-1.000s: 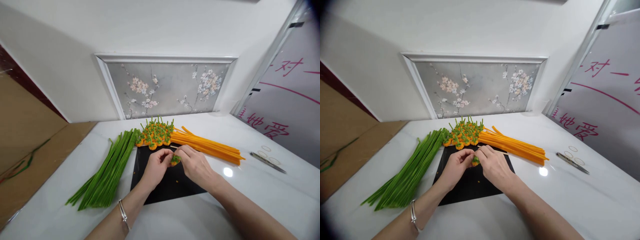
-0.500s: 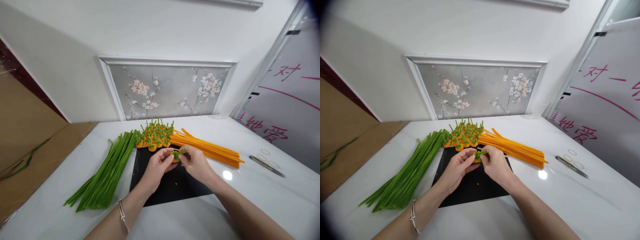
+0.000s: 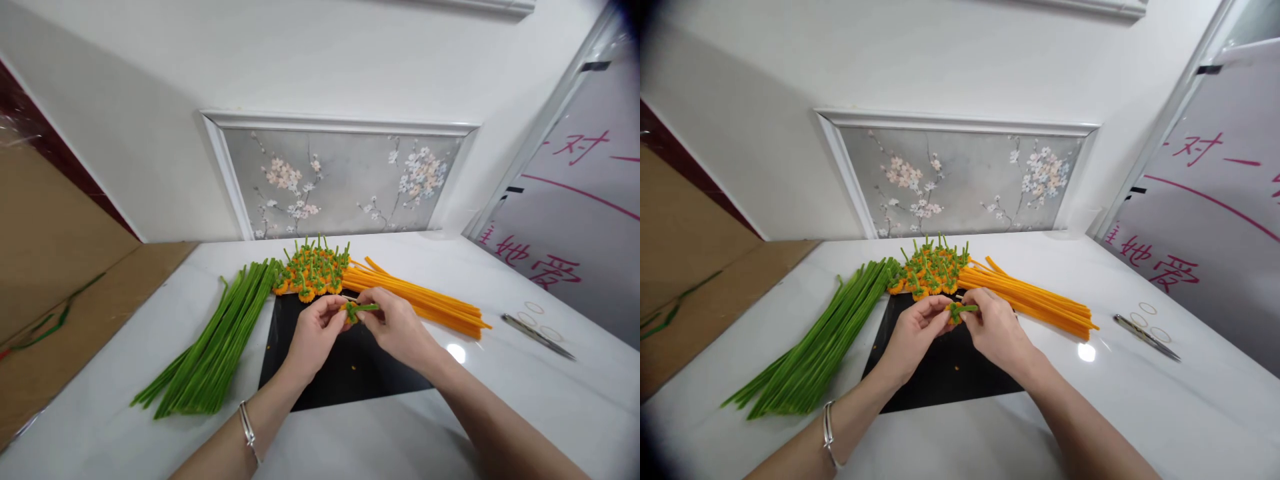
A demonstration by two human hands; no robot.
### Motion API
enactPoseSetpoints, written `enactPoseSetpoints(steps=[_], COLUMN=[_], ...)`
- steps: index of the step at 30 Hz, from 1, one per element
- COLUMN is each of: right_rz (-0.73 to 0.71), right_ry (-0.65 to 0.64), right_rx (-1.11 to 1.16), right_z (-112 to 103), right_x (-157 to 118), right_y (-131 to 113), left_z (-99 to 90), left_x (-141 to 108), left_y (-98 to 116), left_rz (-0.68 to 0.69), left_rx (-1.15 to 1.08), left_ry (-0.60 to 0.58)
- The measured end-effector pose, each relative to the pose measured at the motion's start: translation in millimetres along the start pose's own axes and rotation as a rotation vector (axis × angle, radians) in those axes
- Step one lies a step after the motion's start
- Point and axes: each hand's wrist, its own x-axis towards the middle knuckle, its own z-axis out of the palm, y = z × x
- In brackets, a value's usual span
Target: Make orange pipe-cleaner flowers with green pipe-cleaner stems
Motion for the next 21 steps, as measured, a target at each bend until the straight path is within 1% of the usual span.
enactPoseSetpoints(steps=[3, 5, 7, 10, 12, 14, 18, 21], right_rz=[0.057, 0.025, -0.070, -0.297, -0.437, -0.512, -0.526, -0.510], right_ry=[-0.032, -0.019, 0.007, 0.029, 0.029, 0.033, 0.102, 0.169], right_rx=[0.039, -0.028, -0.152, -0.411, -0.557, -0.629, -0.618, -0.573], right_z=[-7.0, -6.7, -3.0, 3.9, 6.9, 7.7, 4.4, 0.1], right_x=[1.4, -0.4, -4.0, -10.2, -12.7, -13.3, -11.3, -10.1], right_y=[-2.1, -4.2, -6.4, -9.7, -11.4, -12.1, -10.8, -9.8], left_z=[-4.3, -6.8, -8.2, -8.5, -8.2, -8.2, -10.4, -11.7], left_x=[1.6, 1.9, 1.5, 0.0, -0.7, -0.6, 2.0, 3.0], left_y=[-3.0, -5.0, -5.6, -3.4, -1.8, -1.5, -5.4, -7.9], left_rz=[0.072, 0.136, 0.216, 0.316, 0.342, 0.343, 0.352, 0.351], left_rx=[0.071, 0.139, 0.246, 0.396, 0.438, 0.450, 0.460, 0.413], left_ry=[0.003, -0.010, -0.018, 0.008, 0.020, 0.017, 0.011, -0.031])
